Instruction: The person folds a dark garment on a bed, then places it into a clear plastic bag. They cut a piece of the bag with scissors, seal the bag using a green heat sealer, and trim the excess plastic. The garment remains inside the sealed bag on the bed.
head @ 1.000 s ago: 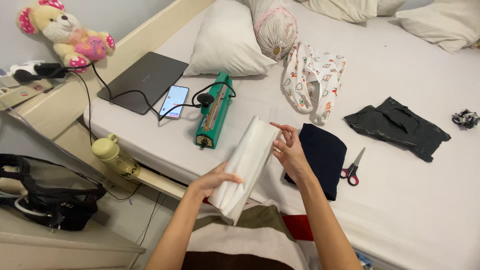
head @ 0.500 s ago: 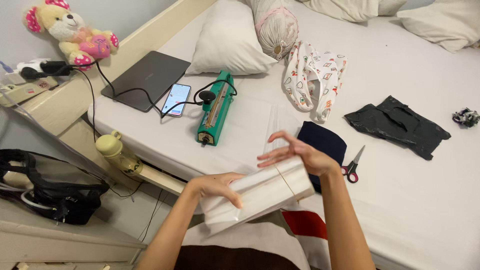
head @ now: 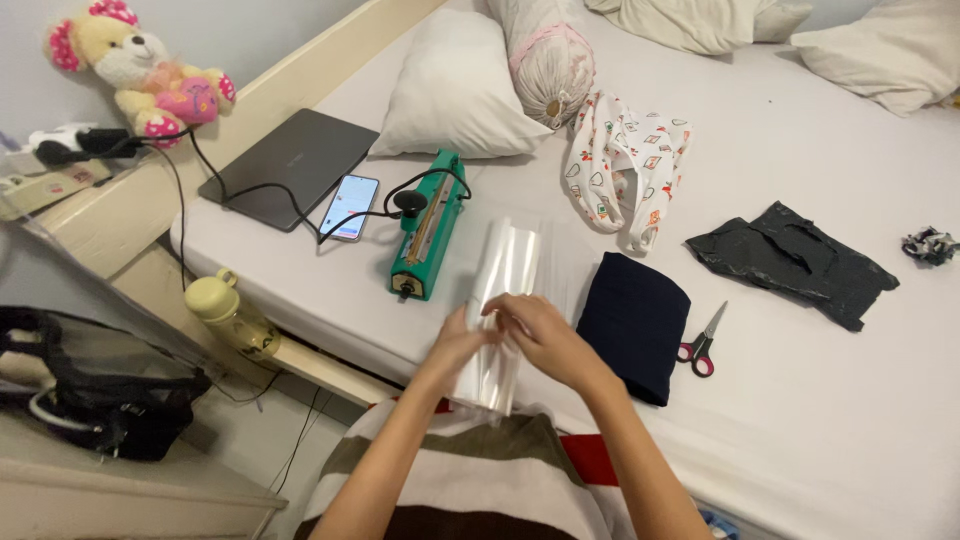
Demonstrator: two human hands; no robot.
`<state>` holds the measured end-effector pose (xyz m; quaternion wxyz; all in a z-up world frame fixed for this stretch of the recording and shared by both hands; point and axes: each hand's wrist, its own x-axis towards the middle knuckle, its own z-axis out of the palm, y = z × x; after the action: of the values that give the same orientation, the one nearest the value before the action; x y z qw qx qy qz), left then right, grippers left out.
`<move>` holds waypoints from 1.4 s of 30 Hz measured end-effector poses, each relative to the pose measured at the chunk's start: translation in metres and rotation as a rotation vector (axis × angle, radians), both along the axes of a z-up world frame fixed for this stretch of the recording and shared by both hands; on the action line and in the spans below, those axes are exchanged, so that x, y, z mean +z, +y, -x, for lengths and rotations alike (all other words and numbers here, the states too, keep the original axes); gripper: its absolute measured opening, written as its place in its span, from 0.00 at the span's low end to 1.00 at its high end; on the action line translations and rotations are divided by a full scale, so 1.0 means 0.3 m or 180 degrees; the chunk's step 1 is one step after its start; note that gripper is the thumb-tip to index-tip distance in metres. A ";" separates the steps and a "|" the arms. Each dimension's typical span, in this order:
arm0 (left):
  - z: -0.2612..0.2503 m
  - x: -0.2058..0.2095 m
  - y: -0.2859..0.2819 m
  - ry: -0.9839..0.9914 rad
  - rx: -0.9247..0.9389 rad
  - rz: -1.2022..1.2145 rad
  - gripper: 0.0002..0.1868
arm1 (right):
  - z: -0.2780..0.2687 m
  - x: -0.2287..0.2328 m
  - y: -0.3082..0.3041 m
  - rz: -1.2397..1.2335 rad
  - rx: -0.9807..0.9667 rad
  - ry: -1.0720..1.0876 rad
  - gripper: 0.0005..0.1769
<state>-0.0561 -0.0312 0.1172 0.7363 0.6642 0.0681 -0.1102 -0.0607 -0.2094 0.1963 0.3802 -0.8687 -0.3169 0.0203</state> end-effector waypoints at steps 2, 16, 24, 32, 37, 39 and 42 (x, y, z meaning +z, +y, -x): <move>-0.012 -0.004 -0.024 -0.0077 -0.0146 -0.0292 0.36 | -0.027 0.017 0.022 0.0083 0.0017 -0.0521 0.15; -0.240 0.011 -0.106 0.0402 -0.0483 -0.0031 0.47 | -0.165 -0.249 -0.061 -0.2340 -0.1643 0.3138 0.59; -0.382 -0.034 -0.058 0.0521 -0.0481 -0.0475 0.48 | -0.628 -0.352 -0.095 -0.3269 -0.1773 0.2871 0.49; -0.352 -0.286 -0.007 0.0460 -0.0364 -0.0334 0.41 | -1.212 -0.414 -0.276 -0.3384 -0.1753 0.2495 0.37; -0.371 -0.339 -0.160 -0.0251 0.0136 -0.1913 0.34 | -1.136 -0.658 -0.313 -0.1334 -0.2415 0.1186 0.33; -0.352 -0.359 -0.218 -0.0638 0.0320 -0.2658 0.31 | -1.043 -0.722 -0.319 -0.0162 -0.2794 0.0882 0.39; -0.348 -0.392 -0.246 -0.0705 0.0107 -0.2829 0.08 | -0.916 -0.739 -0.300 0.0534 -0.2621 0.0584 0.50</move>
<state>0.0484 -0.1048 -0.0003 0.3845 0.9222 0.0404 0.0132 0.2142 -0.2994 -0.0253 0.3113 -0.9452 0.0941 -0.0302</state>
